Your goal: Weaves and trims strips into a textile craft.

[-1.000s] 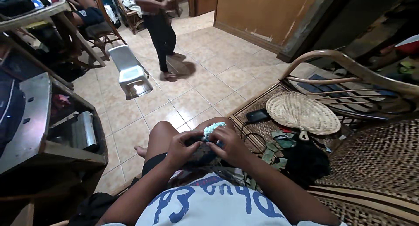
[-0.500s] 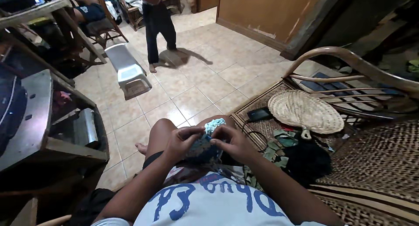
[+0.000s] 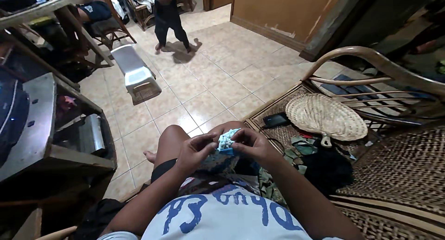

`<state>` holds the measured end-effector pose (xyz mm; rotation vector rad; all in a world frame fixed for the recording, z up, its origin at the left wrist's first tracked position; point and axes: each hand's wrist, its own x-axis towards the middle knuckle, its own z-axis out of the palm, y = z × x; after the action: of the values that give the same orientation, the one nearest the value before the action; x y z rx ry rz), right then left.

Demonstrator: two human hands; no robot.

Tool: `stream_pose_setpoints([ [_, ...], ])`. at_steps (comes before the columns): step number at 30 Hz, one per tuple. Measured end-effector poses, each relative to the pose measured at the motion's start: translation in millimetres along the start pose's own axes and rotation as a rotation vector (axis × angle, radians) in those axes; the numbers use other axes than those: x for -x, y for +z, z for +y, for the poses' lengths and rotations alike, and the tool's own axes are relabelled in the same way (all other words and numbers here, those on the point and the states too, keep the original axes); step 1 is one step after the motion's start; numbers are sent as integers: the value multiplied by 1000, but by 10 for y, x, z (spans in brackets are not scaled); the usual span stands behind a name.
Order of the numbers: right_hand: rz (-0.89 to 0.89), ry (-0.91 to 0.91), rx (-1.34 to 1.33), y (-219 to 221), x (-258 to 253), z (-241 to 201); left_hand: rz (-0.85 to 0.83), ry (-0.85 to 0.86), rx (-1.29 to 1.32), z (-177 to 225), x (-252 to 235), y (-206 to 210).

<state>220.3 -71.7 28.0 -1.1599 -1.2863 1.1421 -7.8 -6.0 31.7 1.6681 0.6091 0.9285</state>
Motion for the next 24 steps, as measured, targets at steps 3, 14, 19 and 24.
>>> stream_pose_setpoints([
  [3, -84, -93, 93, 19, 24, -1, -52, -5, -68, -12, 5, -9],
  [14, 0, -135, 422, 317, 81, -80, 18, 5, -34, 23, 24, 0],
  [19, -40, -182, 482, 213, 64, -111, 41, 71, -41, -50, 55, -11],
  [24, -45, -483, 716, 150, -134, -51, -3, 324, -232, -140, 50, -54],
])
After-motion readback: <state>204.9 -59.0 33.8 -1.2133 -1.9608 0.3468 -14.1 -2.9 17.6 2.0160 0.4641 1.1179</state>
